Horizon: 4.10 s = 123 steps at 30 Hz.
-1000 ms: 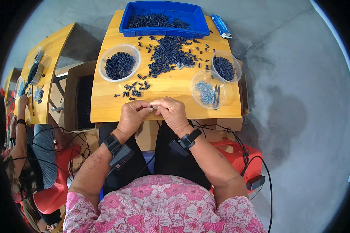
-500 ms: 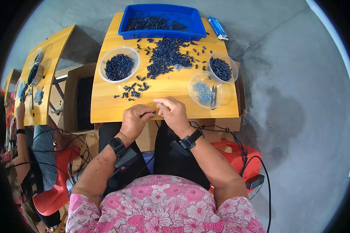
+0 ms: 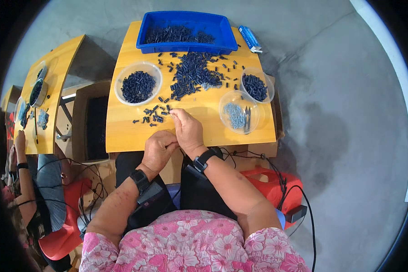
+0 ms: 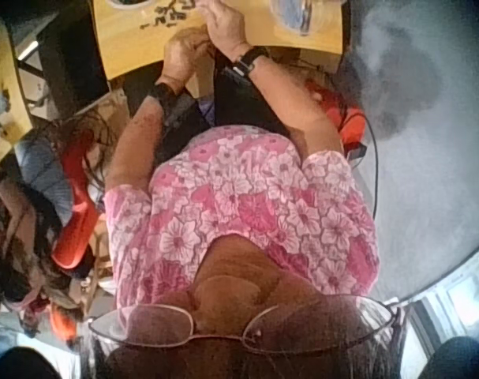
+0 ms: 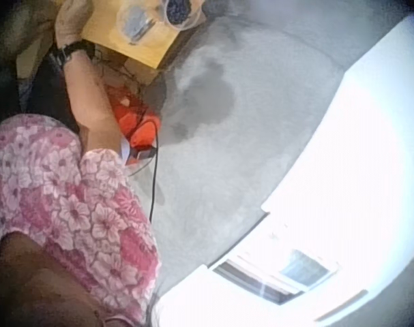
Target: Assembling small black plastic components at a workshop table.
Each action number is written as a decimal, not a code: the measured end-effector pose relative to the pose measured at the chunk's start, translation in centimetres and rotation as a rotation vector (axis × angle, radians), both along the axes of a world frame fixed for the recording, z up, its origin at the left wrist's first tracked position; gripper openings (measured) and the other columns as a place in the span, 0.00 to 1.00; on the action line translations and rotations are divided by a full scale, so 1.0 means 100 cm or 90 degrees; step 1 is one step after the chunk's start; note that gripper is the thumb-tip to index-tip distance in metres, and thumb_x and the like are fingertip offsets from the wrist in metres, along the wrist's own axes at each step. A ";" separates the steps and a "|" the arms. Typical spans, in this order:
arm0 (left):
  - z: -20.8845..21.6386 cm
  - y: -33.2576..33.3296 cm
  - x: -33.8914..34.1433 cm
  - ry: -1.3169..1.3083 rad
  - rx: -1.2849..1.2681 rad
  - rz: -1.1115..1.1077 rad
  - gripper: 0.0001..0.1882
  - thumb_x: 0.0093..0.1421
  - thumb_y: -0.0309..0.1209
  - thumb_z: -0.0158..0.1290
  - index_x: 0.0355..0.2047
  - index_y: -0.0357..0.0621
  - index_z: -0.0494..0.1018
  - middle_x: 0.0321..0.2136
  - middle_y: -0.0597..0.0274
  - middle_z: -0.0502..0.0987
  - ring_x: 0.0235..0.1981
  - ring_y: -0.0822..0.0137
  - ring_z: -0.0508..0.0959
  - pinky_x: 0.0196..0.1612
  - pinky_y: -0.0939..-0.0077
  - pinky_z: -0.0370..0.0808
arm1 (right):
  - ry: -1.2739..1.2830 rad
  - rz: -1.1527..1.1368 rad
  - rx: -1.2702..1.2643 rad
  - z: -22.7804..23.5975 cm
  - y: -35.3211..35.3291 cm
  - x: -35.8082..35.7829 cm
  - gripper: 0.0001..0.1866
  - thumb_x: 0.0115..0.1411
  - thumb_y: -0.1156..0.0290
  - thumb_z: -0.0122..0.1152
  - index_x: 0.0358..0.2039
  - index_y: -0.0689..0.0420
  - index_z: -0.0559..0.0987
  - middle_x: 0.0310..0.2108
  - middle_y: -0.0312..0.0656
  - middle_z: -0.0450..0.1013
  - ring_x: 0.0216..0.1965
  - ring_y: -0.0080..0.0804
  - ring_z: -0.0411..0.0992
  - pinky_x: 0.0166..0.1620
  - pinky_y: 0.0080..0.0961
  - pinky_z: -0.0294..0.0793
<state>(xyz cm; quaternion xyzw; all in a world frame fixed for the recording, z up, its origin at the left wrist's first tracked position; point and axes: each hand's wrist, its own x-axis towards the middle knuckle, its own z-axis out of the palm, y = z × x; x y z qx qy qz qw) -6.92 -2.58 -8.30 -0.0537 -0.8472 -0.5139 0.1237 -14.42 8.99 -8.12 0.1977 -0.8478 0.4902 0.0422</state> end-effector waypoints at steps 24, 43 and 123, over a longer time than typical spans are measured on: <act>-0.013 0.001 0.001 0.074 -0.024 0.018 0.06 0.46 0.20 0.59 0.26 0.41 0.76 0.27 0.57 0.76 0.32 0.53 0.75 0.35 0.64 0.73 | 0.071 0.043 0.053 -0.001 0.001 -0.001 0.07 0.61 0.77 0.52 0.38 0.57 0.77 0.27 0.44 0.74 0.24 0.34 0.72 0.30 0.25 0.71; -0.011 0.002 0.000 0.079 -0.056 0.006 0.07 0.44 0.19 0.59 0.25 0.41 0.75 0.27 0.57 0.75 0.31 0.53 0.75 0.35 0.64 0.73 | 0.092 0.039 0.060 -0.004 0.002 -0.001 0.06 0.58 0.77 0.52 0.35 0.56 0.77 0.30 0.46 0.75 0.32 0.46 0.75 0.34 0.35 0.74; 0.074 -0.041 0.062 -0.437 0.583 -0.037 0.06 0.62 0.34 0.55 0.35 0.46 0.75 0.30 0.72 0.75 0.30 0.81 0.71 0.35 0.85 0.72 | -0.237 0.239 -0.197 0.076 0.039 0.083 0.20 0.55 0.81 0.59 0.50 0.57 0.76 0.32 0.36 0.74 0.28 0.17 0.70 0.35 0.15 0.72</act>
